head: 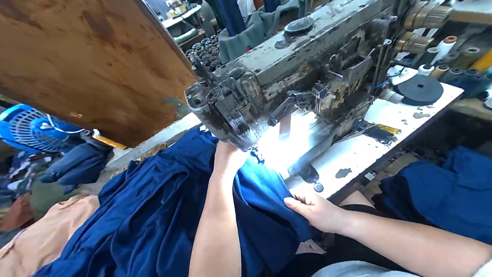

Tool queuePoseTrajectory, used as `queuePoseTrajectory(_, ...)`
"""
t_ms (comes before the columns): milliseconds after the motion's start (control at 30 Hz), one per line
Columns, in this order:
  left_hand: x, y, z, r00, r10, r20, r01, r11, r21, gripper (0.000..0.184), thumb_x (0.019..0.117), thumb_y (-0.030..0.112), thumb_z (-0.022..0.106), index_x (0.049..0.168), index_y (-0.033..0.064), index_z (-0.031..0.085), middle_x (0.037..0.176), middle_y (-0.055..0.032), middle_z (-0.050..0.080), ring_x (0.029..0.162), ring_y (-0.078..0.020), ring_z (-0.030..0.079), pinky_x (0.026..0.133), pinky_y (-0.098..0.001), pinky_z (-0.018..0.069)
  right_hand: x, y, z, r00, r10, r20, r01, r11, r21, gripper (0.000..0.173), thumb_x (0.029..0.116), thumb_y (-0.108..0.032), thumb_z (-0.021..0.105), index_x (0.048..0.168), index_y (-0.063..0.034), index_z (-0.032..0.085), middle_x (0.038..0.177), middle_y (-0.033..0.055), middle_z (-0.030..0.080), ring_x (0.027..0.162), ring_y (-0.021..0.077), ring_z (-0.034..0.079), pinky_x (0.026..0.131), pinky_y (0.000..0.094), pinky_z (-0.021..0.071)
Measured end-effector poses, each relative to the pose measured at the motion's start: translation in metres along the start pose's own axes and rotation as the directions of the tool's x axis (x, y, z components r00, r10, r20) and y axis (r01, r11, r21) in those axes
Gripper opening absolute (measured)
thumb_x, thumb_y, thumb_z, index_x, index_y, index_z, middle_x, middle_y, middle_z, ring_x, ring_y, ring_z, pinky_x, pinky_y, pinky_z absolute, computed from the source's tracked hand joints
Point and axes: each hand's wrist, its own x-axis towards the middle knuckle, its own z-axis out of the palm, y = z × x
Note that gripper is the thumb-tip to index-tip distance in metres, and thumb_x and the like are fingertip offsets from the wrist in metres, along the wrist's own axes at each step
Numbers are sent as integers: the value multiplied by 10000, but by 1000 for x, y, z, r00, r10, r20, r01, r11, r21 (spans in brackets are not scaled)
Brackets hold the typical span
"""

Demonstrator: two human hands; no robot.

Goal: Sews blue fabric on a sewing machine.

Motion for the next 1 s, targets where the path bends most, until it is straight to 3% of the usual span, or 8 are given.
queuePoseTrajectory(167, -6, -1, 12, 996, 44, -80, -29, 984, 177, 348, 908, 299, 739, 1133, 33, 719, 1136, -242, 699, 1092, -435, 667, 880, -660, 509, 4, 7, 2, 997, -47, -54, 48, 999, 19, 268, 1093, -264, 470, 944, -110, 631, 744, -53, 594, 671, 2, 590, 630, 192, 505)
queuePoseTrajectory(333, -7, -28, 25, 964, -40, -264, 9, 993, -118, 440, 852, 352, 769, 1159, 45, 700, 1125, -172, 721, 1073, -319, 689, 891, -556, 535, 32, 11, 2, 980, -155, -125, 144, 986, -86, 294, 1089, -267, 469, 870, -110, 587, 708, -56, 508, 648, 1, 509, 623, 186, 436)
queuePoseTrajectory(433, -53, -38, 6, 988, -13, -156, -25, 971, -239, 487, 1084, 340, 480, 1531, 149, 450, 1526, -35, 508, 1413, -141, 473, 1183, -349, 400, 35, 12, 6, 967, -187, -175, 169, 979, -114, 304, 1084, -264, 475, 851, -105, 589, 696, -64, 500, 638, -12, 494, 613, 177, 423)
queuePoseTrajectory(500, -29, -30, 14, 881, 82, -467, -142, 985, -94, 312, 951, 250, 661, 1182, 44, 700, 1171, -128, 715, 1105, -246, 685, 956, -455, 544, 29, 13, 7, 971, -166, -175, 149, 983, -106, 297, 1084, -262, 476, 846, -112, 572, 684, -66, 479, 621, -6, 478, 599, 178, 409)
queuePoseTrajectory(600, -67, 4, -23, 959, 279, -53, -279, 960, 1, 225, 921, 271, 696, 848, 61, 732, 889, -95, 714, 861, -241, 699, 758, -497, 575, 11, 11, 1, 990, -114, -89, 107, 991, -74, 294, 1091, -265, 475, 899, -88, 609, 709, -48, 522, 638, 2, 514, 619, 184, 440)
queuePoseTrajectory(733, -161, 27, -3, 809, 250, 533, -328, 943, 56, 400, 934, 442, 698, 1112, 86, 740, 1046, -105, 723, 901, -268, 727, 754, -484, 605, 1, 10, -3, 999, -44, -9, 43, 996, -84, 298, 1100, -288, 453, 925, -88, 588, 711, -37, 509, 567, 18, 483, 531, 191, 418)
queuePoseTrajectory(867, -206, 21, -1, 881, 280, 381, -315, 948, 33, 266, 950, 395, 665, 918, 136, 717, 865, -28, 661, 704, -182, 671, 560, -394, 567, 4, 7, -9, 999, -34, 40, 40, 989, -143, 326, 1102, -297, 460, 896, -81, 590, 719, -32, 511, 620, 15, 495, 598, 196, 422)
queuePoseTrajectory(1000, -243, 14, -93, 948, 234, 214, -209, 969, -134, 221, 990, 323, 627, 999, 125, 726, 941, 12, 726, 806, -67, 692, 698, -292, 604, -8, 3, -27, 980, -175, -99, 147, 959, -240, 339, 1069, -340, 531, 1154, -67, 713, 976, 16, 651, 748, 18, 562, 703, 217, 494)
